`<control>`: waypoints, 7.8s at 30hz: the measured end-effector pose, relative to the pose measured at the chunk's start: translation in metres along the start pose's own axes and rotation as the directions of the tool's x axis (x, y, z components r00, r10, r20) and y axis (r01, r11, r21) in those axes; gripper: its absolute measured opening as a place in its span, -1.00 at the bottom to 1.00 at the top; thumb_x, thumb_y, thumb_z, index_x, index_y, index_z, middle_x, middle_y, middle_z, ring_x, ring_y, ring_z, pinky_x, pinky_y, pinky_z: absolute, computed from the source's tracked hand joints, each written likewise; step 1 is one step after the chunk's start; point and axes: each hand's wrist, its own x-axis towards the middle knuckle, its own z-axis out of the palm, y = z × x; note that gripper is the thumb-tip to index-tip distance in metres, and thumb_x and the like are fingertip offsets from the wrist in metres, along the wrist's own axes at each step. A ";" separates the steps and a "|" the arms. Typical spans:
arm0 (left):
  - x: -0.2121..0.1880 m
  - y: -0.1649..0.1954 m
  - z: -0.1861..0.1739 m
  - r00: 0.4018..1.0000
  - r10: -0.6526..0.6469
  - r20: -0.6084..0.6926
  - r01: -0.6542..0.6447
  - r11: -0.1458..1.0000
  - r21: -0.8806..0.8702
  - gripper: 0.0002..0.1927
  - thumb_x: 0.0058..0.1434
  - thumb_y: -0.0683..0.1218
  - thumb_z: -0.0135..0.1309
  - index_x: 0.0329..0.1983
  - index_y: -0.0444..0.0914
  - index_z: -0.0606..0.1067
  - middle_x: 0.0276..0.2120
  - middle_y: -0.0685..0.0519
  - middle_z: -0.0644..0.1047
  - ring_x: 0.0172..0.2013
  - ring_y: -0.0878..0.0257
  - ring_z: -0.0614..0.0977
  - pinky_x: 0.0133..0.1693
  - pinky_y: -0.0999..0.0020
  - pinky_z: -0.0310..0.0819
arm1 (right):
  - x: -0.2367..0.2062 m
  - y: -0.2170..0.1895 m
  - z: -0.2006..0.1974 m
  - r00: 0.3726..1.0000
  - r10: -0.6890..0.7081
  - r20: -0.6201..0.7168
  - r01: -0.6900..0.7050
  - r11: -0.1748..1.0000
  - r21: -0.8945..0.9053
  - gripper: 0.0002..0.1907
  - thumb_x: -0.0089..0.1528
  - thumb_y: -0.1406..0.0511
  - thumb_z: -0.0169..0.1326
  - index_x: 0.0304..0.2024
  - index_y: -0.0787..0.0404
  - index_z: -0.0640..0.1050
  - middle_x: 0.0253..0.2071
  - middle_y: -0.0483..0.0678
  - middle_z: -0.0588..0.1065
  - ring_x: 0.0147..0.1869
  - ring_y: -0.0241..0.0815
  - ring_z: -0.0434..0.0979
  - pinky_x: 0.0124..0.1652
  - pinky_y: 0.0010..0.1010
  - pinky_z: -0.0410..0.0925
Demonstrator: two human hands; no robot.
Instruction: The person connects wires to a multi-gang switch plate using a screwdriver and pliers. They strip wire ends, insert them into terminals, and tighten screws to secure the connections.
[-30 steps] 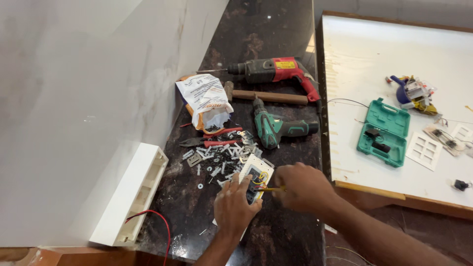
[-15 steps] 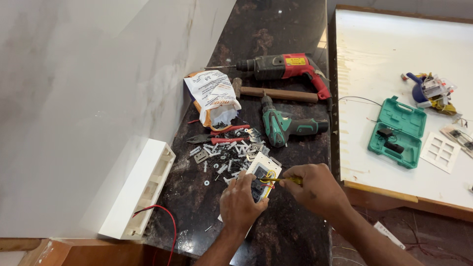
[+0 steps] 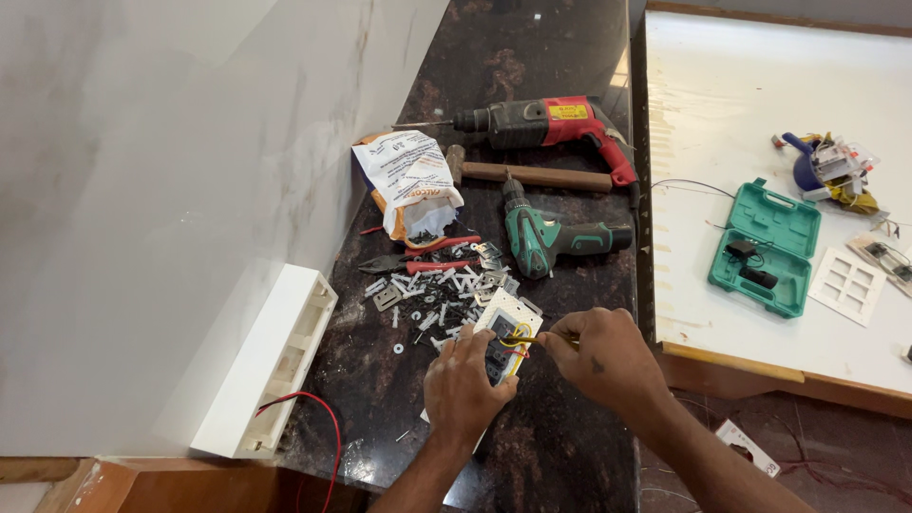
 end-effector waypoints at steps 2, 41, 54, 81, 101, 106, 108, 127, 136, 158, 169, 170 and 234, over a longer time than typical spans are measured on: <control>0.000 0.000 -0.001 1.000 0.011 -0.019 -0.012 1.000 -0.005 -0.27 -0.17 0.06 0.45 0.10 -0.22 0.51 0.13 -0.13 0.51 -0.01 0.04 0.59 -0.01 0.06 0.49 | 0.000 0.001 0.002 0.998 -0.048 -0.036 0.049 0.999 0.016 -0.76 0.16 0.18 0.24 -0.28 0.20 0.74 -0.61 0.08 0.60 -0.68 -0.15 0.52 -0.51 -0.28 0.39; 0.002 0.003 -0.003 1.000 -0.026 -0.017 0.026 1.000 -0.001 -0.28 -0.17 0.08 0.45 0.08 -0.18 0.49 0.06 -0.04 0.53 0.01 0.02 0.57 0.01 0.07 0.47 | 0.032 -0.031 -0.009 0.946 -0.290 0.146 0.310 0.941 -0.137 -0.61 0.10 0.15 0.29 -0.23 0.33 0.58 -0.37 0.27 0.58 -0.21 0.21 0.64 -0.09 -0.07 0.48; 0.005 0.001 0.001 0.998 -0.049 0.028 0.048 0.998 0.029 -0.20 -0.18 0.09 0.46 0.17 -0.16 0.48 0.16 -0.06 0.49 -0.01 0.04 0.56 -0.03 0.06 0.48 | 0.031 -0.022 -0.002 0.904 -0.418 0.095 0.428 0.877 -0.217 -0.86 0.07 0.34 0.11 -0.40 0.26 0.64 -0.34 0.16 0.59 -0.19 0.15 0.63 -0.12 -0.06 0.48; 0.003 0.001 -0.002 0.998 -0.042 -0.035 0.042 0.999 -0.016 -0.23 -0.18 0.08 0.46 0.11 -0.23 0.44 0.01 -0.01 0.55 -0.02 0.04 0.57 -0.01 0.06 0.48 | 0.027 -0.025 -0.006 0.947 -0.282 0.155 0.314 0.917 -0.247 -0.82 0.15 0.28 0.16 -0.39 0.30 0.64 -0.31 0.20 0.62 -0.16 0.15 0.66 -0.06 -0.11 0.49; 0.002 0.006 -0.009 0.998 -0.058 -0.022 0.059 0.998 0.009 -0.37 -0.19 0.07 0.47 -0.07 -0.17 0.47 -0.03 0.01 0.54 -0.03 0.03 0.56 -0.04 0.06 0.47 | 0.037 0.068 0.086 0.998 0.014 -0.062 0.008 0.940 0.342 -0.78 0.13 0.28 0.32 -0.26 0.28 0.64 -0.36 0.09 0.66 -0.25 -0.05 0.67 -0.18 -0.31 0.49; 0.000 0.008 -0.013 0.994 -0.108 0.008 0.109 0.994 -0.029 -0.39 -0.18 0.06 0.45 -0.08 -0.13 0.44 -0.16 0.07 0.55 -0.06 0.07 0.58 -0.04 0.08 0.48 | 0.039 0.056 0.115 0.990 -0.003 -0.140 0.062 0.908 0.415 -0.75 0.09 0.24 0.32 -0.20 0.17 0.71 -0.37 0.02 0.67 -0.30 -0.15 0.71 -0.21 -0.33 0.48; 0.000 0.009 -0.013 0.991 -0.134 0.019 0.135 0.990 -0.030 -0.36 -0.20 0.06 0.46 -0.07 -0.13 0.42 -0.18 0.08 0.55 -0.07 0.07 0.58 -0.04 0.07 0.47 | 0.039 0.052 0.110 0.992 0.024 -0.122 0.025 0.924 0.382 -0.76 0.09 0.23 0.33 -0.22 0.18 0.71 -0.37 0.04 0.67 -0.31 -0.14 0.72 -0.21 -0.32 0.48; 0.001 0.003 -0.007 0.996 -0.063 -0.061 0.063 0.998 -0.003 -0.32 -0.18 0.08 0.47 -0.02 -0.17 0.44 -0.02 0.04 0.51 -0.04 0.04 0.56 -0.05 0.07 0.48 | 0.020 0.096 0.097 0.890 -0.454 0.038 0.423 0.854 0.304 -0.87 0.28 0.30 0.10 -0.30 0.25 0.49 -0.26 0.06 0.50 -0.15 0.06 0.55 -0.15 -0.17 0.38; 0.003 0.000 -0.006 0.998 0.012 -0.065 -0.010 0.999 0.034 -0.36 -0.17 0.10 0.44 -0.03 -0.17 0.48 -0.02 0.00 0.50 -0.04 0.02 0.55 -0.04 0.07 0.46 | 0.005 0.076 0.110 0.956 -0.133 -0.263 0.237 0.876 0.420 -0.51 -0.05 0.24 0.40 -0.11 0.24 0.56 -0.25 -0.02 0.60 -0.31 -0.22 0.55 -0.30 -0.34 0.41; -0.053 0.029 0.018 0.998 0.053 -0.042 -0.067 0.829 -0.555 -0.44 0.22 -0.02 0.24 0.19 -0.40 0.38 -0.16 -0.10 0.64 -0.04 0.09 0.61 0.03 0.13 0.43 | -0.026 0.072 0.110 0.986 -0.024 -0.163 0.153 0.499 0.853 -0.76 0.24 0.29 0.18 -0.16 0.36 0.68 -0.35 -0.01 0.68 -0.33 -0.33 0.62 -0.34 -0.51 0.47; -0.034 0.035 0.015 0.943 -0.121 0.311 0.333 0.382 -0.862 -0.68 0.29 0.03 0.16 -0.11 -0.31 0.62 -0.43 0.14 0.62 -0.40 0.49 0.53 -0.30 0.52 0.44 | -0.010 0.063 0.090 0.987 0.000 -0.162 0.125 0.635 0.762 -0.73 0.25 0.25 0.20 -0.25 0.39 0.67 -0.44 -0.09 0.63 -0.38 -0.39 0.54 -0.36 -0.52 0.42; -0.033 0.034 0.016 0.948 -0.104 0.300 0.317 0.340 -0.885 -0.68 0.29 0.02 0.17 -0.12 -0.34 0.62 -0.41 0.14 0.63 -0.38 0.49 0.54 -0.28 0.52 0.44 | -0.010 0.061 0.089 0.991 0.027 -0.131 0.084 0.637 0.767 -0.73 0.24 0.25 0.20 -0.26 0.39 0.68 -0.48 -0.09 0.61 -0.42 -0.38 0.51 -0.39 -0.50 0.40; -0.027 -0.037 -0.032 0.998 0.036 -0.055 -0.059 0.866 -0.497 -0.61 0.07 -0.22 0.18 0.02 -0.24 0.59 0.01 -0.03 0.61 0.07 0.10 0.62 0.14 0.24 0.49 | -0.015 0.069 0.117 0.992 -0.112 0.058 0.046 0.753 0.657 -0.77 0.14 0.33 0.31 -0.16 0.27 0.69 -0.38 -0.16 0.63 -0.33 -0.41 0.53 -0.30 -0.55 0.41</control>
